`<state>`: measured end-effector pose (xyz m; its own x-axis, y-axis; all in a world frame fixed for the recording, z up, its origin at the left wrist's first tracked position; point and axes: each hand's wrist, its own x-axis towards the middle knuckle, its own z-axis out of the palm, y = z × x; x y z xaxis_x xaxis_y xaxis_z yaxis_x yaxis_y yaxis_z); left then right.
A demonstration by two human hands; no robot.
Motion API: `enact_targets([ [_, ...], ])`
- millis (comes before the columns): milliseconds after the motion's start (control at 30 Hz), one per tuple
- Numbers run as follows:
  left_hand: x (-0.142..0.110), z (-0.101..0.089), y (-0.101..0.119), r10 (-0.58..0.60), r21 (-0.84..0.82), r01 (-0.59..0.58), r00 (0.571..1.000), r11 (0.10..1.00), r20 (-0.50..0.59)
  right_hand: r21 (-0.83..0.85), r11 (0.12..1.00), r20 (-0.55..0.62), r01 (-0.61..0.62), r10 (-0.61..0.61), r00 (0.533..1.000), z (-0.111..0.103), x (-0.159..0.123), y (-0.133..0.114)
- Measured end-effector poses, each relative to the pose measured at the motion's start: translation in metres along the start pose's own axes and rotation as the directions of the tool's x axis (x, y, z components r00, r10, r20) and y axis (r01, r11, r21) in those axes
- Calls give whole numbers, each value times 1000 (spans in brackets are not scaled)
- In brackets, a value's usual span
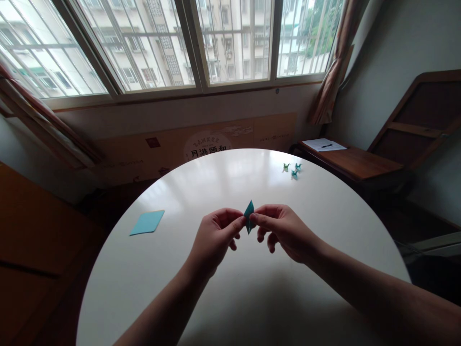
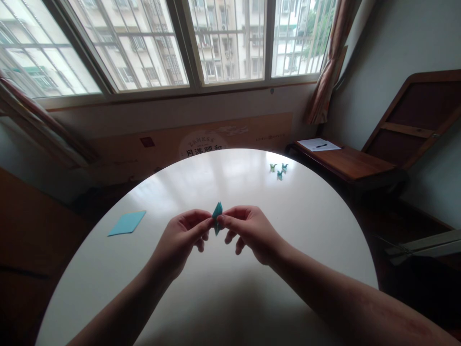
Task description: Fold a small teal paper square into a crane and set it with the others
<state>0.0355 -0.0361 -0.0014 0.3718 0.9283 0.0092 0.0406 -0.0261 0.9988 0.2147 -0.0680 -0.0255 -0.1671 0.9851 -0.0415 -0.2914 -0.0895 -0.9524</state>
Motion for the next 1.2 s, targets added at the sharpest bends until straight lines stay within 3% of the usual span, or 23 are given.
enact_targets([
  [167, -1, 0, -2, 104, 118, -103, 995, 988, -2, 30, 1000, 10, -4, 4, 1000, -2, 0, 1],
  [400, -2, 2, 0, 61, 58, -61, 998, 996, -3, -134, 986, -12, 102, -104, 994, 0, -1, -1],
  [633, -3, 2, 1, 66, 70, -66, 998, 995, 0, -176, 973, -22, 150, -156, 988, 1, -2, 0],
  [800, -1, 2, 3, -62, -90, 69, 995, 994, 76, -163, 974, -16, 160, -165, 986, 3, -4, -2],
  [967, 2, 1, 2, -202, -186, 232, 965, 955, 169, -164, 972, -9, 168, -172, 985, 7, -6, -2],
  [1200, 2, 0, 1, -182, -152, 201, 974, 968, 134, -210, 963, -16, 171, -178, 984, 7, -8, -4],
])
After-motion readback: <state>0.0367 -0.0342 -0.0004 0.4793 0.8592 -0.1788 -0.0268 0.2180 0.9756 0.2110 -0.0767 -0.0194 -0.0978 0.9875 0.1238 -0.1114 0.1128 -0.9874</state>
